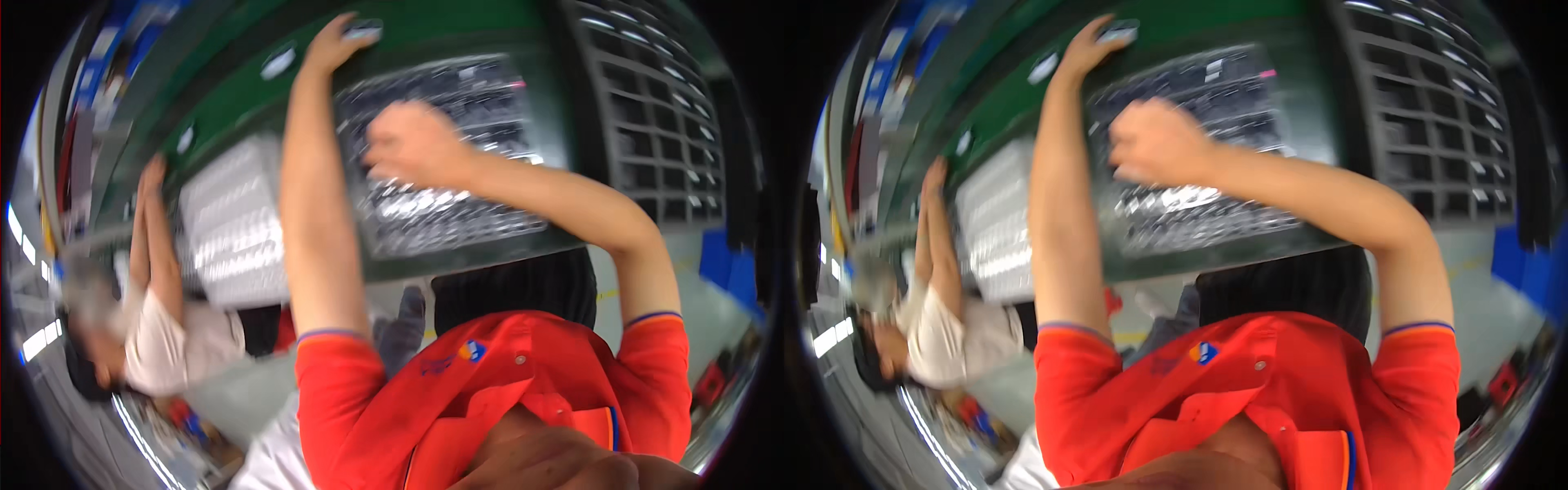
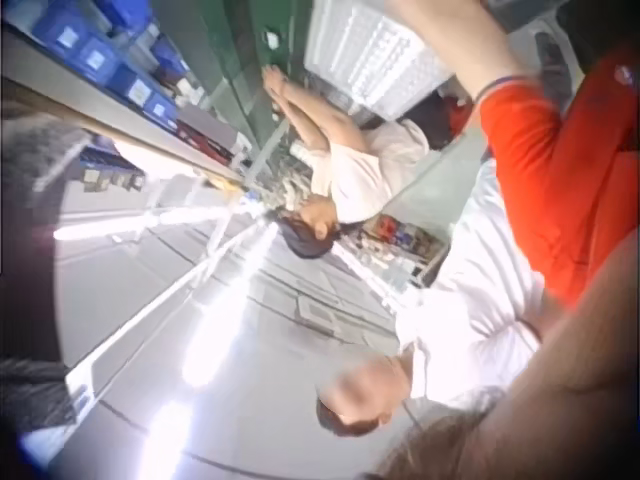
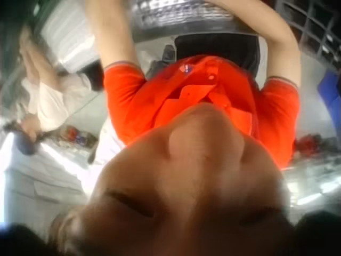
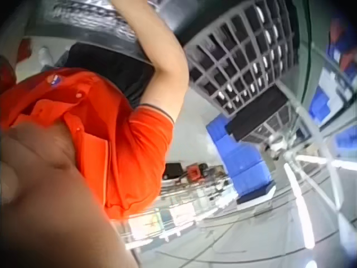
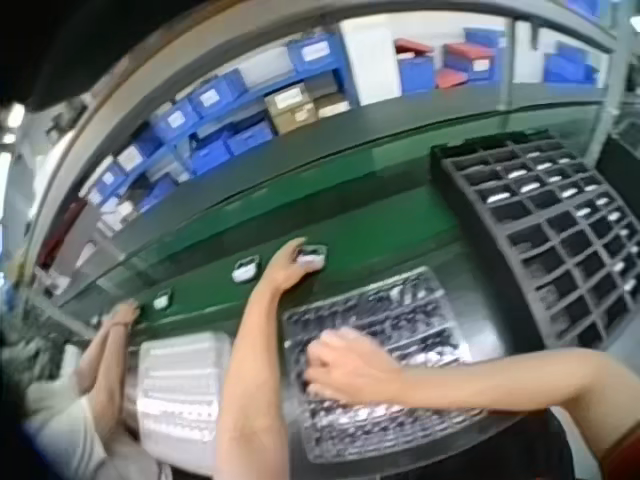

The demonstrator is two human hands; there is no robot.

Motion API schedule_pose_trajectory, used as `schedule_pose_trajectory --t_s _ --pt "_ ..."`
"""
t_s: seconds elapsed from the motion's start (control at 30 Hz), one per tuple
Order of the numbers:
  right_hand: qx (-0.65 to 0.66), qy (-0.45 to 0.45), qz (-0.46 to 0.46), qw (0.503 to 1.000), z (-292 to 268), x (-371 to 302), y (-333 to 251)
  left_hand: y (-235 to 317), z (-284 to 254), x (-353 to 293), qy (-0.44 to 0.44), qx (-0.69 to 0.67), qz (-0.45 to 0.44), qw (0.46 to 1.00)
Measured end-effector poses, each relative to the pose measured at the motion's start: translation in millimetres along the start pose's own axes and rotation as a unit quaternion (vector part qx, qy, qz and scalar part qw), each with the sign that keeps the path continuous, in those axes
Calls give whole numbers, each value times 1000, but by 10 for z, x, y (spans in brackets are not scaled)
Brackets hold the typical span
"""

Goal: Packing electronic components, likely earbud cases, into plastic trays and sorting them into crates on a production line.

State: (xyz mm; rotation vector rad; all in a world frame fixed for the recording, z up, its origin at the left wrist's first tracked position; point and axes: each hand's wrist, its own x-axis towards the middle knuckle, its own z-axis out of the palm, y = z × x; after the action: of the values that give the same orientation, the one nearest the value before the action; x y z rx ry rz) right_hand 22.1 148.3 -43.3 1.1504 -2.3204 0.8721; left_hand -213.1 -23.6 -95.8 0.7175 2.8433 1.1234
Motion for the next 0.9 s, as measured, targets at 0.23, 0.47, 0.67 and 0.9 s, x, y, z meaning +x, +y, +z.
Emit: schedule_pose_trajectory --t_s 0.23,0.47,0.67,0.9 --pt "8 66 9 998 -457 -147 -65 -92 -244 -248 -48 221 -60 972" --pt "-337 55 411 845 -3391 -1843 1260 -221 -614 -305 -48 213 -89 972" --pt "-245 -108 480 836 -3798 -2654 1780 1499 71 -93 137 236 140 952" --pt "-298 -186 517 781 -3795 -2519 1828 3469 1882 486 35 108 269 956"
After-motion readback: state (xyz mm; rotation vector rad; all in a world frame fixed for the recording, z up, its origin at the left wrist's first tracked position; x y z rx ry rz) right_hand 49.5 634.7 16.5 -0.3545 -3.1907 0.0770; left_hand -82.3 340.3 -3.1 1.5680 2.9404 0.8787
